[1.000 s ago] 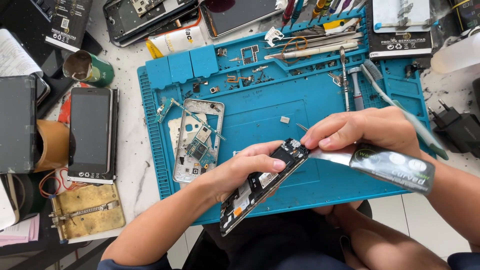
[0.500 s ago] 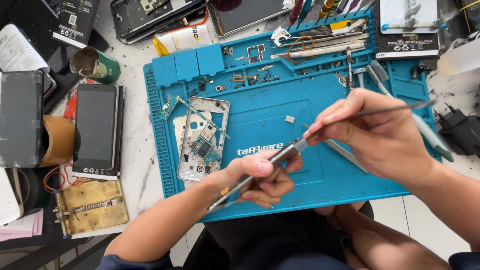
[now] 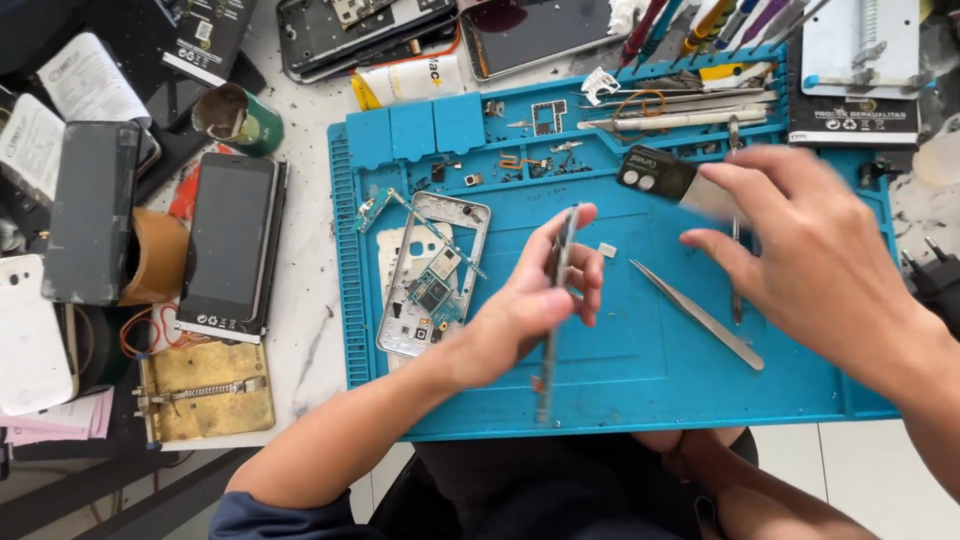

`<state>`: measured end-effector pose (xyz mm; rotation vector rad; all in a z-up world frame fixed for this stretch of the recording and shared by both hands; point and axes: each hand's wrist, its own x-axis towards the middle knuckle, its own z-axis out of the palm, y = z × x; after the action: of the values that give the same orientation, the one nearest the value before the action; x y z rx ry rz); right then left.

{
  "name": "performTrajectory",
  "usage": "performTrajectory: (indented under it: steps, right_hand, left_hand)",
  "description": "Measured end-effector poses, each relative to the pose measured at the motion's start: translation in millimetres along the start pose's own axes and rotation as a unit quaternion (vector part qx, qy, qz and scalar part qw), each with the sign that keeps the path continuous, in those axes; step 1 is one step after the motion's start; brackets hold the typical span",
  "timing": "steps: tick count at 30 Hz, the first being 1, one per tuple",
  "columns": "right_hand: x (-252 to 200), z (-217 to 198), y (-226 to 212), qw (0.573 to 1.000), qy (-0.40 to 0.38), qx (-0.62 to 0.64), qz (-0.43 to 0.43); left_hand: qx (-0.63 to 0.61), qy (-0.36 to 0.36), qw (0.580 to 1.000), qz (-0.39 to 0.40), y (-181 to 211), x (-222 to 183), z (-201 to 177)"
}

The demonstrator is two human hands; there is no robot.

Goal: The person uses a curved metal pry tool to carefully separate the screen assembly from the back housing of a disassembled smartphone. They work along the edges of the device, prying and lifting the screen to detach it from the frame.

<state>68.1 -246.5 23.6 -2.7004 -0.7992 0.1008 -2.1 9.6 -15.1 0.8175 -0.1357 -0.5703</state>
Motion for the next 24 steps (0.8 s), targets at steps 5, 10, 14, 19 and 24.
performTrajectory:
  steps: [5,10,14,19,24]
  right_hand:
    - [-2,-30,-56,0.964,0.172,0.123,-0.162]
    - [11,-25,-75,0.929,0.042,0.340,-0.138]
    - [16,-18,-78,0.951,0.091,0.265,-0.127]
    - [15,-13,-84,0.958,0.119,0.226,-0.132]
    - [14,-10,-94,0.967,0.106,0.199,-0.122]
  left_hand:
    - [0.231,0.020,0.960,0.154,1,-10,19]
    - [0.250,0.053,0.953,0.161,0,-9,22]
    - [0.353,0.115,0.915,0.159,4,-10,23]
    - [0.414,0.155,0.873,0.204,9,-20,27]
    - [0.500,0.139,0.791,0.324,0,-22,17]
